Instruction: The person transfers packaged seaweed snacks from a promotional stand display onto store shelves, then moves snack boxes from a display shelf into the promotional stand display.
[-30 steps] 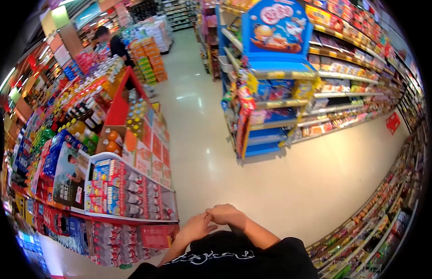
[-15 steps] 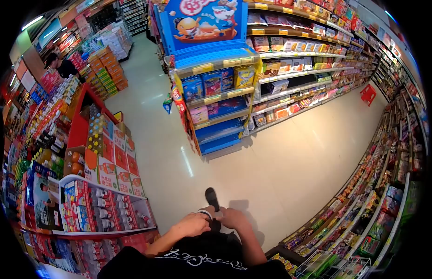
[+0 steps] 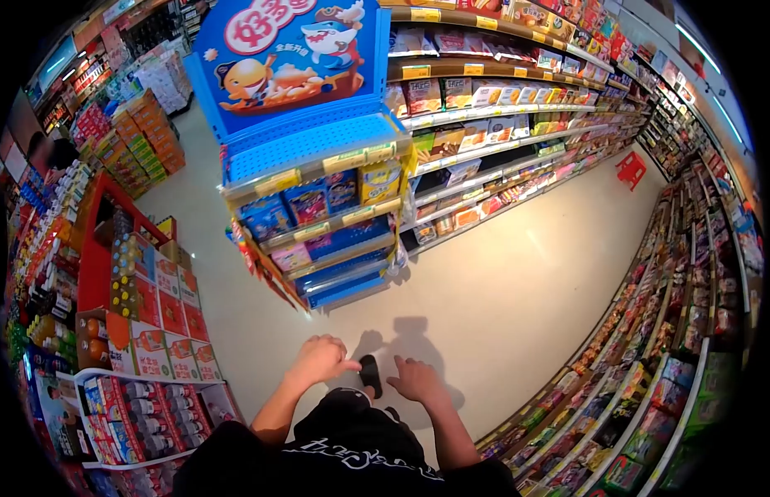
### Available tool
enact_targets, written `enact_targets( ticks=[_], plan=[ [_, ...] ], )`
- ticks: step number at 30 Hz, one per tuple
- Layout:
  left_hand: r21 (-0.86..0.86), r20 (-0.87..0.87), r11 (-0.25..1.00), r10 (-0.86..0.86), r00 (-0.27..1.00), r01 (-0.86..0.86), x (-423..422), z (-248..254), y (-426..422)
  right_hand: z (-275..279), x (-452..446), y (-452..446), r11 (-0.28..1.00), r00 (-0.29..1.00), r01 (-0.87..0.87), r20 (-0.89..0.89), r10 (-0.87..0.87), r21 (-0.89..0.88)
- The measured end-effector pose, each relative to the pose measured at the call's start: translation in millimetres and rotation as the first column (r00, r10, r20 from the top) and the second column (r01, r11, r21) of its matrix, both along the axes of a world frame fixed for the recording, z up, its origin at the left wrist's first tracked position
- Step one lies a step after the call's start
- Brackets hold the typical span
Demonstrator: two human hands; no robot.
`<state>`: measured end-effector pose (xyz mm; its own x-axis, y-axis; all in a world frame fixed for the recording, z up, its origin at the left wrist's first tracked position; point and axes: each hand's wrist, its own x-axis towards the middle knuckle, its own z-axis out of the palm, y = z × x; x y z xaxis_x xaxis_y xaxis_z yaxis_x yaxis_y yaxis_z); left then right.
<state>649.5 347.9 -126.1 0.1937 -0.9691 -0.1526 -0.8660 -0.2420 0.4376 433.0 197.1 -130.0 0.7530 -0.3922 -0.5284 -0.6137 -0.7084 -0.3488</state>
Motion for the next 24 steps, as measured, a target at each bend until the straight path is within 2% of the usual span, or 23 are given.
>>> enact_targets(
  ticks=[1, 4, 7, 13, 15, 18, 19, 22, 23, 24],
  plan=[
    [0.000, -0.049, 0.999, 0.038, 0.998, -0.038, 11, 0, -22, 6, 6, -17, 1.000, 0.999, 0.011, 0.044, -0.010, -0.004],
    [-0.176, -0.119, 0.968, 0.160, 0.980, -0.179, 33, 5, -79, 20, 26, -60, 0.997, 0.990, 0.055, 0.135, -0.047, -0.052],
    [-0.387, -0.095, 0.885, 0.241, 0.966, -0.259, 58, 13, -126, 29, 44, -91, 0.993, 0.964, 0.101, 0.254, -0.081, -0.066],
    [-0.643, -0.013, 0.706, 0.376, 0.927, -0.295, 107, 54, -212, 47, 95, -146, 0.992, 0.876, 0.129, 0.468, -0.115, 0.003],
    [-0.651, 0.001, 0.694, 0.405, 0.914, -0.307, 116, 69, -235, 59, 116, -167, 0.992, 0.851, 0.123, 0.510, -0.127, 0.041],
    [-0.632, 0.066, 0.697, 0.485, 0.872, -0.340, 118, 76, -267, 60, 152, -199, 0.997, 0.740, 0.078, 0.670, -0.057, -0.002],
    [-0.606, 0.109, 0.717, 0.505, 0.856, -0.346, 119, 75, -276, 69, 165, -207, 0.993, 0.708, 0.065, 0.697, -0.115, 0.099],
    [-0.427, 0.190, 0.800, 0.535, 0.823, -0.421, 124, 68, -297, 53, 193, -236, 0.997, 0.532, -0.080, 0.847, 0.026, 0.020],
    [-0.363, 0.242, 0.824, 0.535, 0.809, -0.436, 127, 74, -303, 53, 199, -243, 0.995, 0.563, -0.095, 0.823, 0.076, -0.027],
    [-0.298, 0.295, 0.839, 0.535, 0.792, -0.456, 132, 82, -309, 46, 210, -253, 0.984, 0.630, -0.137, 0.776, 0.001, 0.110]
  ],
)
